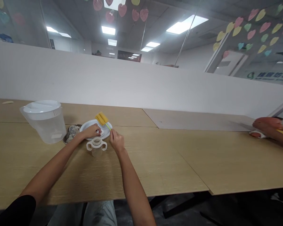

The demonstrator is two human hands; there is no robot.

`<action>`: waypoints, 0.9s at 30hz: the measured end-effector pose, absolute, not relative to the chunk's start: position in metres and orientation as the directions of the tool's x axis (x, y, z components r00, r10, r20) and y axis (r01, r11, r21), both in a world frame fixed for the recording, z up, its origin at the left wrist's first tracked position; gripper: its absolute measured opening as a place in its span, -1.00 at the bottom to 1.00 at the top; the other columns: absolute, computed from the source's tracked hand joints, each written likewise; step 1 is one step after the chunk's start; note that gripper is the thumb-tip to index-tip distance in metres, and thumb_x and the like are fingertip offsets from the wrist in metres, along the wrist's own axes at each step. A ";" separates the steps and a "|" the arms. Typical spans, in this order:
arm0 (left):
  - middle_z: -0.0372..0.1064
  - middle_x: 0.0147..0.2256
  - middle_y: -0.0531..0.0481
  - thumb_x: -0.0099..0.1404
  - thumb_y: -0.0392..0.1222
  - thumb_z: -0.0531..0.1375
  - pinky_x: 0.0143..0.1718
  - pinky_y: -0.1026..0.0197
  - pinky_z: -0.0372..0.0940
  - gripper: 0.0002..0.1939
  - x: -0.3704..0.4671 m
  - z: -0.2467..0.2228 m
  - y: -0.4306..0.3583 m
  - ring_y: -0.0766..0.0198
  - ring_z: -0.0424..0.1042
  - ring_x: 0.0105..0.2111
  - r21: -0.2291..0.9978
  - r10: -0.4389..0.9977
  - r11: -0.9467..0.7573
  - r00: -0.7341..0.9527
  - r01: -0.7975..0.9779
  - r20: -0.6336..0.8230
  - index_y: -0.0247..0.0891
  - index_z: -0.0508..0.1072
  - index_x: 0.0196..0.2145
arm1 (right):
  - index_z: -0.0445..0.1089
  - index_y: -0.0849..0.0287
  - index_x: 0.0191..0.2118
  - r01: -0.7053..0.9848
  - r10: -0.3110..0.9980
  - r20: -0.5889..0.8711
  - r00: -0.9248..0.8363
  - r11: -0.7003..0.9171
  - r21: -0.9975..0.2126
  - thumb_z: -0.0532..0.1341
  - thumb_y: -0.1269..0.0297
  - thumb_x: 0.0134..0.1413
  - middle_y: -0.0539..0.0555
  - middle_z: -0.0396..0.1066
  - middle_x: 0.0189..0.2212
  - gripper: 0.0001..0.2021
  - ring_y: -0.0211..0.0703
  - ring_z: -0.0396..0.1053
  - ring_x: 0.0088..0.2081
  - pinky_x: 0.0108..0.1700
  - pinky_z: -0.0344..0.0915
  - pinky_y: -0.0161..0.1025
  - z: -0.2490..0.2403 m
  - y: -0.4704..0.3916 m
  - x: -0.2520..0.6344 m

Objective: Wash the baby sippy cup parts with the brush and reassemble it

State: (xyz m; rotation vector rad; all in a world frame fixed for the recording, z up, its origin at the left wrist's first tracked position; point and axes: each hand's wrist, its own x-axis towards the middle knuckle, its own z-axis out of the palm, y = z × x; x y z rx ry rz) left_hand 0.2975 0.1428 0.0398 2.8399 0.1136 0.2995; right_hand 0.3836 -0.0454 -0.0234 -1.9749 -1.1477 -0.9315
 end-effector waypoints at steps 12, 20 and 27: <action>0.39 -0.28 -0.08 0.11 0.18 0.16 -0.21 0.18 0.32 -0.53 0.259 0.110 0.127 0.26 0.38 -0.30 0.856 0.474 -0.435 0.737 -0.279 0.481 -0.33 0.37 -0.28 | 0.42 0.28 -0.09 0.931 0.355 0.878 0.320 -0.292 -0.222 -0.12 0.26 0.31 0.20 0.52 -0.29 -0.61 -0.22 0.47 -0.35 -0.31 0.34 -0.37 -0.027 -0.041 0.376; 0.44 -0.16 -0.15 0.14 0.15 0.17 -0.13 0.17 0.31 -0.41 0.249 0.117 0.107 0.19 0.41 -0.17 0.824 0.277 -0.479 0.838 -0.303 0.469 -0.33 0.35 -0.01 | 0.43 0.28 -0.10 0.929 0.384 0.889 0.248 -0.356 -0.105 -0.12 0.28 0.31 0.18 0.49 -0.47 -0.60 -0.25 0.42 -0.50 -0.44 0.28 -0.38 -0.030 -0.045 0.379; 0.38 -0.02 -0.08 0.22 0.07 0.13 0.04 0.09 0.21 -0.51 0.237 0.125 0.103 0.13 0.35 -0.06 0.394 0.058 -0.892 0.809 -0.222 0.585 -0.18 0.36 0.06 | 0.41 0.27 -0.15 0.916 0.419 0.851 0.318 -0.368 -0.161 -0.16 0.26 0.33 0.07 0.44 -0.57 -0.59 -0.30 0.34 -0.59 -0.51 0.13 -0.40 -0.027 -0.045 0.376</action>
